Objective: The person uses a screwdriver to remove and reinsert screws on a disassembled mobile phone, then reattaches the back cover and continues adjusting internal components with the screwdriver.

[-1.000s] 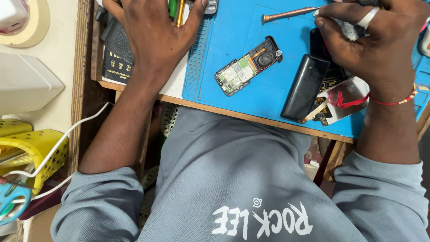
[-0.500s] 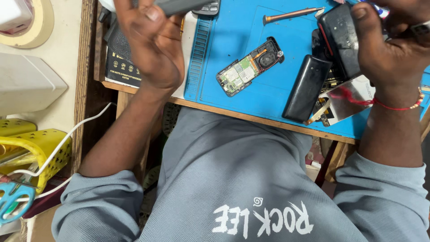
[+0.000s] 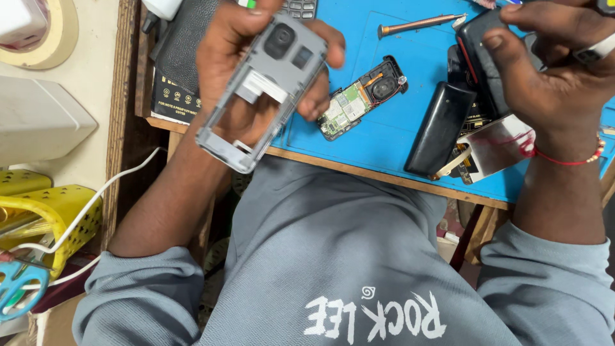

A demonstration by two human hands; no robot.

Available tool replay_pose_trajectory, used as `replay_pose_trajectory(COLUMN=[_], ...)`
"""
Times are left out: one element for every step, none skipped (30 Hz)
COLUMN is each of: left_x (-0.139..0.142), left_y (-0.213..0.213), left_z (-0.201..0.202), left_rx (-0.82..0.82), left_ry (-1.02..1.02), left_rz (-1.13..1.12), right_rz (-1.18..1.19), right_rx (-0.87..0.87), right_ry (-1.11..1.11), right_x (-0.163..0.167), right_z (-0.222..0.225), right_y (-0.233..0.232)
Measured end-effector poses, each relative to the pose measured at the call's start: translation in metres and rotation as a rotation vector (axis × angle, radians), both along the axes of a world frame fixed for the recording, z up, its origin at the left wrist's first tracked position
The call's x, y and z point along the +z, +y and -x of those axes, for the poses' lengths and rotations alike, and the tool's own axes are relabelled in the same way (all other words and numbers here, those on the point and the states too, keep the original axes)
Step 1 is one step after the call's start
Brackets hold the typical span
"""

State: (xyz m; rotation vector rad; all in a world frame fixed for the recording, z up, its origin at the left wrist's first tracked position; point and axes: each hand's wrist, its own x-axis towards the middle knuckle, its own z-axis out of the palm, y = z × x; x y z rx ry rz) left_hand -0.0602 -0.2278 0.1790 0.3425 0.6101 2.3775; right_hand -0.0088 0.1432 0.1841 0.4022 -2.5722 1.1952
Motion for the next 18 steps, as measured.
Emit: replay_pose_trajectory(left_x=[0.003, 0.006, 0.009, 0.01, 0.011, 0.01, 0.008, 0.004, -0.001, -0.007, -0.012, -0.017, -0.021, -0.023, -0.025, -0.024, -0.022, -0.019], left_y=[0.002, 0.004, 0.006, 0.01, 0.014, 0.018, 0.023, 0.028, 0.033, 0.038, 0.039, 0.041, 0.042, 0.042, 0.043, 0.043, 0.043, 0.043], left_z=[-0.001, -0.001, -0.006, -0.009, -0.011, -0.015, -0.017, -0.02, -0.023, -0.026, -0.03, -0.034, -0.037, -0.041, -0.042, -0.042, -0.04, -0.037], left_rx=[-0.015, -0.03, -0.038, -0.048, -0.093, -0.137, -0.179, -0.175, -0.172, -0.168, -0.212, -0.254, -0.295, -0.324, -0.353, -0.381, -0.359, -0.339], left_ry=[0.106, 0.216, 0.298, 0.382, 0.47, 0.557, 0.645, 0.691, 0.736, 0.784, 0.761, 0.736, 0.713, 0.679, 0.647, 0.62, 0.596, 0.57], left_rz=[0.114, 0.226, 0.367, 0.507, 0.499, 0.491, 0.483, 0.539, 0.596, 0.652, 0.648, 0.645, 0.643, 0.599, 0.553, 0.509, 0.563, 0.614], right_rz=[-0.045, -0.088, -0.149, -0.175, -0.199, -0.19, -0.18, -0.244, -0.308, -0.373, -0.348, -0.323, -0.297, -0.311, -0.326, -0.342, -0.338, -0.334], right_rx=[0.041, 0.083, 0.141, 0.203, 0.266, 0.339, 0.413, 0.443, 0.473, 0.502, 0.544, 0.588, 0.632, 0.643, 0.653, 0.662, 0.639, 0.615], right_ry=[0.035, 0.071, 0.12, 0.14, 0.16, 0.149, 0.14, 0.147, 0.151, 0.158, 0.136, 0.115, 0.095, 0.1, 0.107, 0.119, 0.098, 0.076], right_x=[0.009, 0.018, 0.03, 0.04, 0.051, 0.06, 0.066, 0.069, 0.071, 0.071, 0.07, 0.067, 0.064, 0.062, 0.06, 0.059, 0.059, 0.059], right_z=[0.002, 0.004, 0.007, 0.008, 0.009, 0.009, 0.008, 0.006, 0.003, 0.002, 0.002, 0.001, 0.001, 0.001, 0.0, 0.001, 0.0, 0.0], right_y=[-0.006, -0.014, -0.02, -0.028, -0.036, -0.045, -0.055, -0.064, -0.073, -0.079, -0.084, -0.087, -0.09, -0.091, -0.092, -0.091, -0.089, -0.086])
